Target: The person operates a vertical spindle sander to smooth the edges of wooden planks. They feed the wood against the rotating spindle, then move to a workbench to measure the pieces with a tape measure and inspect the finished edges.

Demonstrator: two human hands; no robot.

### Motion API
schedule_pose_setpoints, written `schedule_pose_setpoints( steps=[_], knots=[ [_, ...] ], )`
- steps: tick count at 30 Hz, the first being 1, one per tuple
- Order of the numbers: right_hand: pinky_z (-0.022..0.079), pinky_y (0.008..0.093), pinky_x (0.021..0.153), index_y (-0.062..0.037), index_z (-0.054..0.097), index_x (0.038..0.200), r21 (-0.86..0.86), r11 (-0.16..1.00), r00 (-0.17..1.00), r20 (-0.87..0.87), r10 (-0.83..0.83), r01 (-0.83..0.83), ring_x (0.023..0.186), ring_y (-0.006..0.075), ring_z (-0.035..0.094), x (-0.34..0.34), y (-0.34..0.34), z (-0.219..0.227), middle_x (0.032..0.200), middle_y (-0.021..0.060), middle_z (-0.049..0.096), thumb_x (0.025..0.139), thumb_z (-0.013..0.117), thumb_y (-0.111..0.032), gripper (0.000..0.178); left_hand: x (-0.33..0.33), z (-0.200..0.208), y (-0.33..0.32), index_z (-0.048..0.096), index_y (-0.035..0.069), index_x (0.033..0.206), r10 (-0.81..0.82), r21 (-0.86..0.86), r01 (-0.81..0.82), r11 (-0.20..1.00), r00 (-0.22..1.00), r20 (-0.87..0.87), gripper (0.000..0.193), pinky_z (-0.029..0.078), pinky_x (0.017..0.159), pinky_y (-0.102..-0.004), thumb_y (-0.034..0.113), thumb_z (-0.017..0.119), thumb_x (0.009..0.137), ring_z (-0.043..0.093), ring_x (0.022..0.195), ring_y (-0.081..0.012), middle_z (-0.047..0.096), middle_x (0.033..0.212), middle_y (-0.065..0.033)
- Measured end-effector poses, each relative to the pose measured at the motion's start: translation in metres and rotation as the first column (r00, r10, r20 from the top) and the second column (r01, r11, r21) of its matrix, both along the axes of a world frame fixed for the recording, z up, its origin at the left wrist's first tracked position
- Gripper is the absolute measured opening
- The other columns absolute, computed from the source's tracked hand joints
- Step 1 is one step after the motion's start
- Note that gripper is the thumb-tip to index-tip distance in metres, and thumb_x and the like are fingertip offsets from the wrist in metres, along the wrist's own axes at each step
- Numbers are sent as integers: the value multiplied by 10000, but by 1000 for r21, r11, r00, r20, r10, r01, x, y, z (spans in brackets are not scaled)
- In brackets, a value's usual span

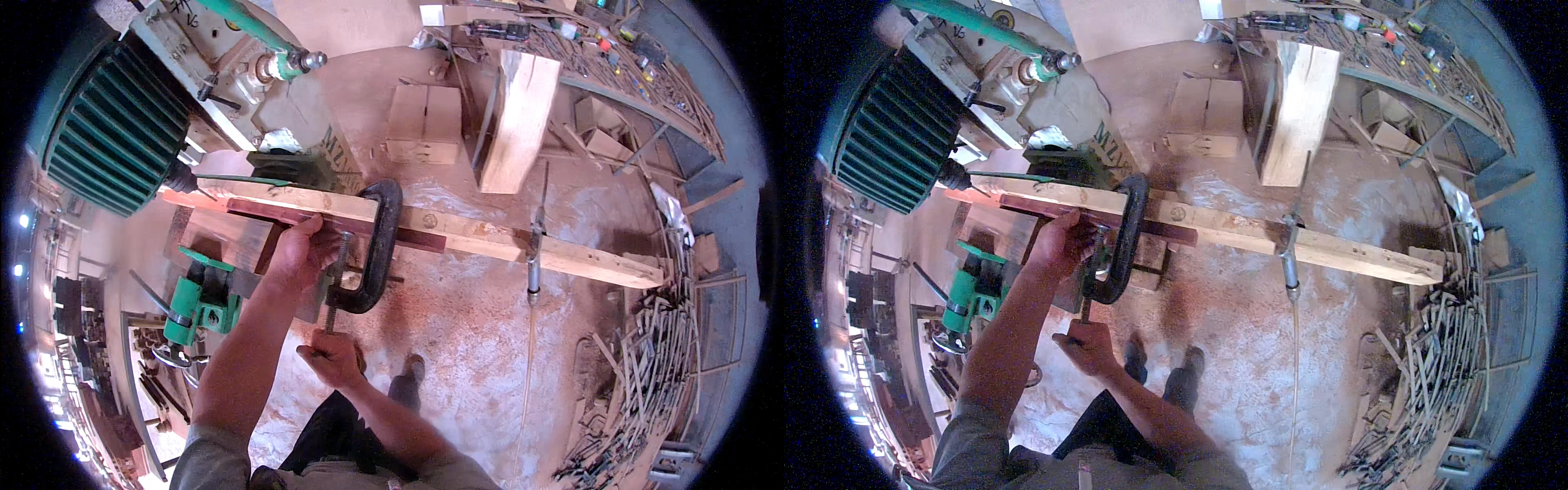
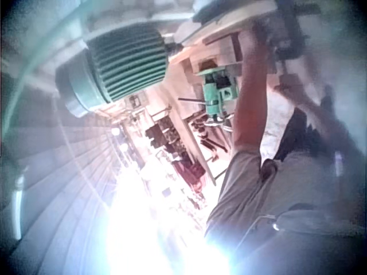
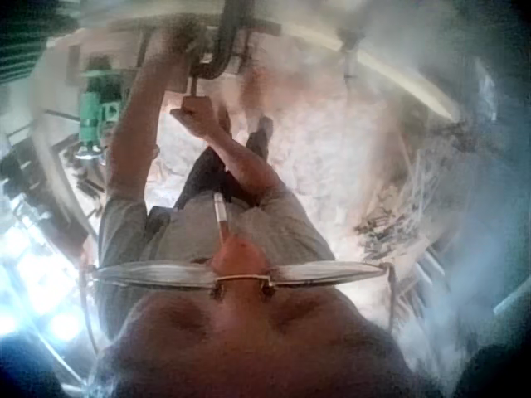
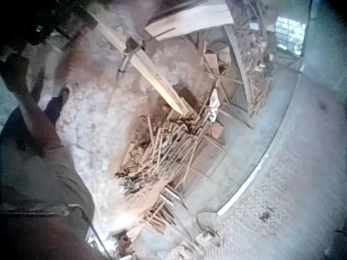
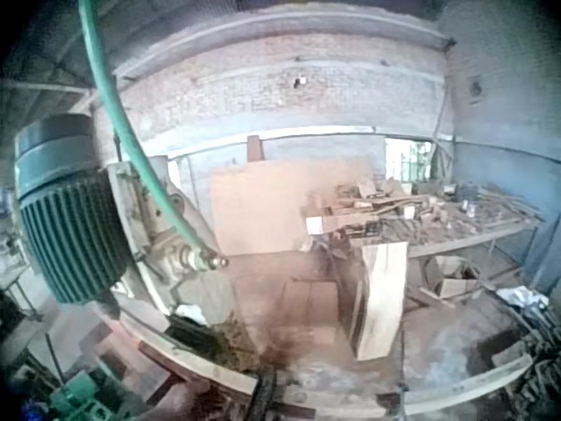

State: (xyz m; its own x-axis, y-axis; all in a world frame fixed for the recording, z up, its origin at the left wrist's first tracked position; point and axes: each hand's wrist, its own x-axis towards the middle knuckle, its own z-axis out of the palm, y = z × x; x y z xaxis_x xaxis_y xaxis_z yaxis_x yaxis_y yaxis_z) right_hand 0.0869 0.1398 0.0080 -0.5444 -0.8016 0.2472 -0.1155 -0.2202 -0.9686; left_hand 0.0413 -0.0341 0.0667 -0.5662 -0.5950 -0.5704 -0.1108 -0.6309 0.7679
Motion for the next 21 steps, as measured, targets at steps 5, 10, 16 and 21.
schedule_pose_setpoints(
  steps=[5,10,16,21],
  knots=[
    [328,243,513,-21,485,612,-72,997,948,318,-7,31,591,52,416,27,-5,-25,581,-26,434,751,601,0,182,-3,-7,3,572,108,971,-19,-23,19,1000,1000,5,200,491,645,-314,286,503,912,577,721,-172,598,811,-27],
    [361,210,593,-44,568,705,-107,994,938,346,2,38,683,48,458,23,-1,-15,717,-14,532,813,565,-2,116,31,4,20,534,19,1067,-18,-697,177,695,973,229,332,485,699,-348,310,541,907,591,783,-207,605,867,-106],
    [473,314,801,-30,601,1032,249,949,978,33,-207,192,885,190,581,13,23,-17,941,96,605,846,615,-125,209,188,75,80,554,49,1117,-420,-833,453,317,854,305,313,485,718,-419,222,593,858,608,839,-367,604,889,-197],
    [438,286,854,-9,568,1142,295,859,908,-127,-399,419,952,146,551,2,77,47,1047,49,597,884,600,-196,320,376,77,80,587,25,1089,-591,-707,548,447,774,227,277,516,725,-348,191,610,869,652,818,-269,651,925,-152]
  ],
)
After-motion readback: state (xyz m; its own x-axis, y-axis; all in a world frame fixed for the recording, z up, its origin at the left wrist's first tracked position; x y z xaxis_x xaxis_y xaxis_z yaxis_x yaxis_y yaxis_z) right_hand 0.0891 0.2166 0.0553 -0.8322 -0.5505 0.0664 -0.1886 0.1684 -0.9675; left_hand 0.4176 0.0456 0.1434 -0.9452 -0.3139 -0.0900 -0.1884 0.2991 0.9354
